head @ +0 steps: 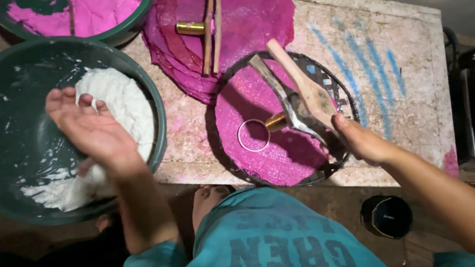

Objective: The person uses a wooden press to scoop white dough and form ring shapes on a pink dough base. They repeatedly fill the press, press the dough, and place the formed rings onto a perforated tray. The process continues with multiple rings being created and arranged on the tray.

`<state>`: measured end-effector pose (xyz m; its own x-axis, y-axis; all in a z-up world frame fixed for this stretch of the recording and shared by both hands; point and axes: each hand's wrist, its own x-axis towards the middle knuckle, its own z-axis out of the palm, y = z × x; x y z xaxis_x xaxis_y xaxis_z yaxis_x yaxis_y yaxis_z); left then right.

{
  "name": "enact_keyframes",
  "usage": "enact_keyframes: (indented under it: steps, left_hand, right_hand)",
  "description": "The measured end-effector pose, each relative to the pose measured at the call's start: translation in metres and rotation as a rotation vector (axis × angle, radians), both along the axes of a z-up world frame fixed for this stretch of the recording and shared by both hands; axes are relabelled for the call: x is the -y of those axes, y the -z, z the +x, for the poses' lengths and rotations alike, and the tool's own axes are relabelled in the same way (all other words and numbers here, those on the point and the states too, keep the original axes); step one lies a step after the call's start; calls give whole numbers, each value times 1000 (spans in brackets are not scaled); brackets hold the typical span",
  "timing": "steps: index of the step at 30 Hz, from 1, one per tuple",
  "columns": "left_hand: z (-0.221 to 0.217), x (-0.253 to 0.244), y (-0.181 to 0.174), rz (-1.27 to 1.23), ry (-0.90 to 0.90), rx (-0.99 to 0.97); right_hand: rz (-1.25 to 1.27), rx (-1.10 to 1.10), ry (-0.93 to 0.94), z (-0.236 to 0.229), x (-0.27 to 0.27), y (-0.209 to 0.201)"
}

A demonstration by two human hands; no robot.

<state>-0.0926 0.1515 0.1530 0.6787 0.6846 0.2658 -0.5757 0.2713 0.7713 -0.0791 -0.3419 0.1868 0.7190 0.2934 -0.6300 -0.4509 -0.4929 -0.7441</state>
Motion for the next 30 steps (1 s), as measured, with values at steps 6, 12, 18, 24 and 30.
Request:
enact_keyframes:
  steps: [6, 12, 18, 24, 30]
  left_hand:
    - [24, 139, 17, -617, 1103, 18]
    - [41, 181, 39, -1013, 1000, 156]
    - [55, 176, 64, -1015, 949, 218]
    - [55, 156, 85, -997, 967, 234]
    - [51, 186, 96, -1053, 867, 97]
  right_hand:
    - [94, -238, -257, 3, -37, -10]
    - [-270, -331, -265, 15, -53, -31]
    - [-453, 15, -408, 19, -74, -27]
    - [-367, 56, -397, 11, -98, -15]
    - [-478, -39, -364, 12, -88, -28]
